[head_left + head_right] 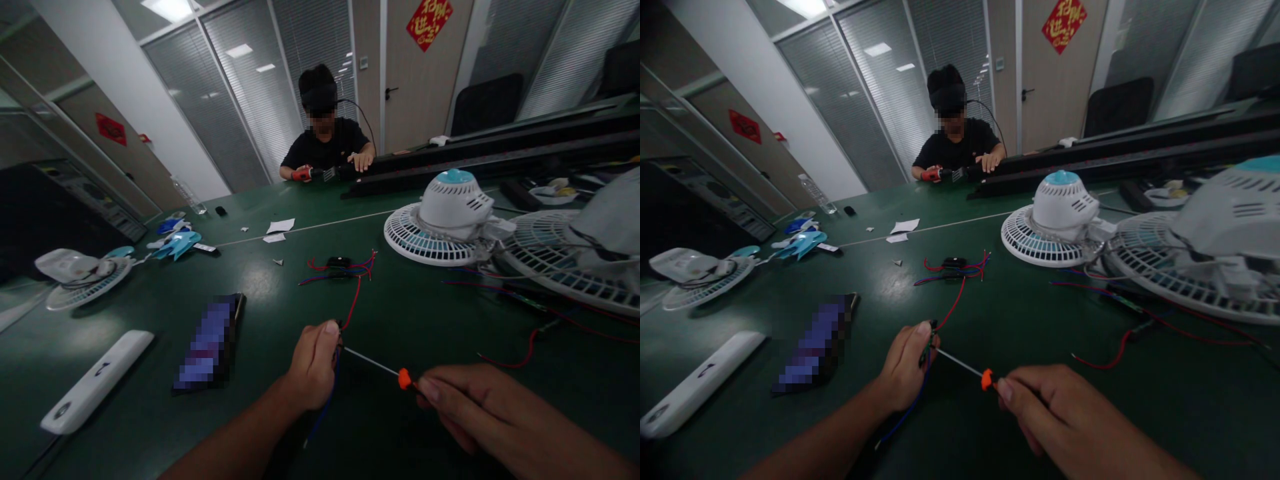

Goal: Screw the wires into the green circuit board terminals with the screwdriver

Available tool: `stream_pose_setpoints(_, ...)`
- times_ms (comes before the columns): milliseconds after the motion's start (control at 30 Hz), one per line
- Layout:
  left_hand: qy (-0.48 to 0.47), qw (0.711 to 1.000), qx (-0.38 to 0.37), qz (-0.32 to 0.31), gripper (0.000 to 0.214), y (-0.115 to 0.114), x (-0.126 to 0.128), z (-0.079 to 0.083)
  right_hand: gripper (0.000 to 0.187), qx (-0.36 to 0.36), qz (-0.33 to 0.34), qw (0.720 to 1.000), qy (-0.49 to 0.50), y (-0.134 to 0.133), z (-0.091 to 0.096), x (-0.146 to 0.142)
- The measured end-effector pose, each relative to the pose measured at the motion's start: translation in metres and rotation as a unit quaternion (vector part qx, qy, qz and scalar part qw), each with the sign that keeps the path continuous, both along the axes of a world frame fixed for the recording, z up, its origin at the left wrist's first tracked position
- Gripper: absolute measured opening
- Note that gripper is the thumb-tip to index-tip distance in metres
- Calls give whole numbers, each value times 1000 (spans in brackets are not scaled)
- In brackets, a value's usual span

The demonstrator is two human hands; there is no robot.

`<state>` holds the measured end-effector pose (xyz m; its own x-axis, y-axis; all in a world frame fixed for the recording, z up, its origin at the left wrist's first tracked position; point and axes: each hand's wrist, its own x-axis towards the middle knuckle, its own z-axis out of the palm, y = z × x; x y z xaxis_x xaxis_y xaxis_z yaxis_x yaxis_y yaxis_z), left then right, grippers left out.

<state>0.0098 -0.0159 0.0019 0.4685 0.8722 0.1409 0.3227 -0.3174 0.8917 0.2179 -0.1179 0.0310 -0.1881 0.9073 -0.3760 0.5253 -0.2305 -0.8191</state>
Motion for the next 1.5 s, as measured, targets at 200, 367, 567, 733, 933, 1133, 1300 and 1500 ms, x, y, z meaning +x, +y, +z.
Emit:
stream_pose_setpoints(200,-2,1000,5,1,48,-2,0,2,48,9,1,1000,0,0,2,-1)
stream_pose_setpoints(367,6,1000,8,8,48,-1,0,0,47,11,0,1000,-4,0,0,0)
stream_pose_setpoints(567,0,1000,0,6,50,0,1,-1,47,16,-1,1000,4,0,0,-1)
stream_pose_setpoints(733,-7,1000,3,6,51,-1,0,0,47,21,0,1000,2,0,0,-1)
stream_pose_setpoints(933,6,1000,-2,21,52,0,0,-2,47,29,-5,1000,1,-1,0,-1)
stream_pose_setpoints(1133,20,999,13,24,54,0,1,2,44,38,-10,999,0,-2,3,-1)
stream_pose_setpoints(1300,16,999,8,27,54,-1,2,4,43,37,-7,999,-7,-1,5,-2)
stream_pose_setpoints(1500,18,999,19,28,52,-1,1,3,44,26,-1,1000,-8,1,6,-4)
